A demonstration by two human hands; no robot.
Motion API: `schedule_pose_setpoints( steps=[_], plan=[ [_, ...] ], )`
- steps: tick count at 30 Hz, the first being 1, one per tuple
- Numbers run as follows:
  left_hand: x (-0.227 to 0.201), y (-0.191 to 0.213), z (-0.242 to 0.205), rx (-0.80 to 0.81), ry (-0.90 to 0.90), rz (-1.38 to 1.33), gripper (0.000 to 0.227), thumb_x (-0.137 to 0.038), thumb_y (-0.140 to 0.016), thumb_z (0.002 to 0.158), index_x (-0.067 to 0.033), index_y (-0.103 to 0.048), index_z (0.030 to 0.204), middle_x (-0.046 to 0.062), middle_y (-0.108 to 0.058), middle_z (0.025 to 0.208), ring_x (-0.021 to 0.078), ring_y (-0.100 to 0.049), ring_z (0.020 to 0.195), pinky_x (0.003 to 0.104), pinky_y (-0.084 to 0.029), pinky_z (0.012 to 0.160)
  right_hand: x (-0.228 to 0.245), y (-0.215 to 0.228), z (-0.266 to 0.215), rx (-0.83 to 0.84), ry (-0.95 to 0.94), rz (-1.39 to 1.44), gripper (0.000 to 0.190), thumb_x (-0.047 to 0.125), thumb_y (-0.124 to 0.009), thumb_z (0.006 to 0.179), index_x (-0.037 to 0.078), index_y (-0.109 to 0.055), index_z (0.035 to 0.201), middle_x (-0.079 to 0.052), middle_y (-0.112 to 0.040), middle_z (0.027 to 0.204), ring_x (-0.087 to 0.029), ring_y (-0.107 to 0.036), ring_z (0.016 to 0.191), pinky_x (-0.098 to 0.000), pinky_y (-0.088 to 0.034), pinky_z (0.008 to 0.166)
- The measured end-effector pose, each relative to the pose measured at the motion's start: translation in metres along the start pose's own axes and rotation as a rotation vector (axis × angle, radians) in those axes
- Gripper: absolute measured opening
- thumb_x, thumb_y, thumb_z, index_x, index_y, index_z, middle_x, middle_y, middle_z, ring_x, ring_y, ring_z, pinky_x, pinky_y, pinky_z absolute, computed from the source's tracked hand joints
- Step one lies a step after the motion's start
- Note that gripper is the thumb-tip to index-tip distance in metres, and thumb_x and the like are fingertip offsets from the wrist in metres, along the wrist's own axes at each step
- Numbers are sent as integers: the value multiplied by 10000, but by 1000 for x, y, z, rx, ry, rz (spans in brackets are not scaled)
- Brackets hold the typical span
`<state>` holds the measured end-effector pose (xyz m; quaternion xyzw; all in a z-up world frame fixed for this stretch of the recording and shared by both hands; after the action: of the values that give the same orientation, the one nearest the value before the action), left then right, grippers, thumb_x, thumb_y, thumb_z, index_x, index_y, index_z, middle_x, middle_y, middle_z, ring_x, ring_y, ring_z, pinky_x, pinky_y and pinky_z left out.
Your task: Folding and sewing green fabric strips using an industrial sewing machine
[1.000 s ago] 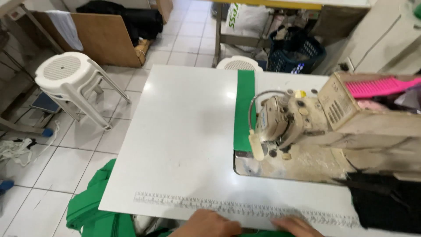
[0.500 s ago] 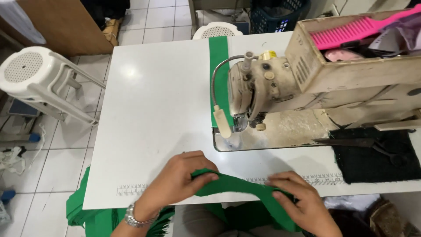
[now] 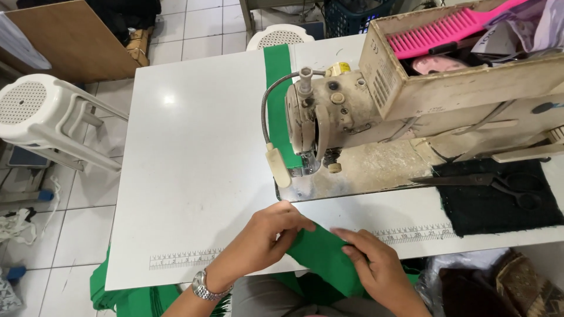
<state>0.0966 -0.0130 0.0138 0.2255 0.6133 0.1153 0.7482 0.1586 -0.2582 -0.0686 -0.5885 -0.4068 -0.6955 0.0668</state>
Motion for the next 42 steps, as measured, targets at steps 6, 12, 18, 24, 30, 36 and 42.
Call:
schedule_pose_setpoints(
  steps=[6, 12, 18, 24, 30, 36, 42],
  plan=[
    [16, -10, -5, -142, -3, 68, 282, -70, -671, 977, -78, -703, 1257, 69, -641, 933, 186, -623, 747, 282, -491, 598, 6, -3, -2, -241, 203, -76, 344, 222, -714, 909, 130, -681, 1239, -48, -722, 1090, -213, -727, 1027, -342, -583, 863],
    [32, -15, -3, -103, 17, 241, 128, -80, -642, 991, -71, -732, 1082, 62, -600, 886, 210, -629, 735, 318, -510, 628, -4, -14, 3, -285, 241, -112, 367, 174, -770, 865, 169, -760, 1232, -6, -696, 953, -145, -706, 825, -307, -565, 665],
    [45, 4, 18, 33, 154, 88, 31, -149, -730, 941, -135, -747, 918, 9, -687, 906, 137, -643, 773, 265, -511, 668, -11, -28, 1, -271, 173, 20, 179, 166, -696, 914, 88, -806, 1031, -50, -726, 873, -187, -719, 797, -313, -571, 689],
    [109, -13, 57, -119, 2, 185, 108, -27, -646, 898, -120, -661, 950, 42, -749, 998, 248, -712, 984, 395, -550, 914, -30, -50, 23, -185, 225, -451, 326, 326, -634, 968, 183, -715, 1250, 14, -661, 828, -251, -580, 814, -401, -432, 744],
    [104, -28, 60, -337, -187, 750, 187, -86, -717, 858, -62, -543, 923, 100, -475, 803, 332, -505, 687, 478, -359, 513, -9, -35, 40, -27, 338, -442, 310, 329, -669, 968, 143, -687, 1215, -43, -580, 815, -256, -547, 778, -389, -452, 700],
    [100, -73, 31, -347, -159, 1088, 292, -33, -603, 932, 67, -673, 1197, 155, -657, 983, 291, -614, 732, 372, -510, 666, -10, -8, 66, 146, 727, -519, 261, 160, -706, 945, 69, -713, 1190, -105, -655, 1258, -324, -610, 1126, -444, -490, 915],
    [103, -54, 35, -332, -86, 763, 357, -178, -777, 902, 20, -621, 1156, 174, -615, 877, 355, -592, 847, 456, -510, 643, -18, -6, 83, 192, 795, -531, 357, 138, -786, 883, 72, -725, 1228, -61, -698, 1300, -314, -600, 1180, -438, -500, 904]
  ],
)
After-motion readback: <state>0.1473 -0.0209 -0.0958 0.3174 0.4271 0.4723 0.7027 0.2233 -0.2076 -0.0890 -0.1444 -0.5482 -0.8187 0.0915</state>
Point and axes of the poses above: each hand's wrist, its own z-axis towards the middle knuckle, its own y-axis out of the back of the hand, x = y × z, the point moved 2 cm from there along z, towards the middle knuckle
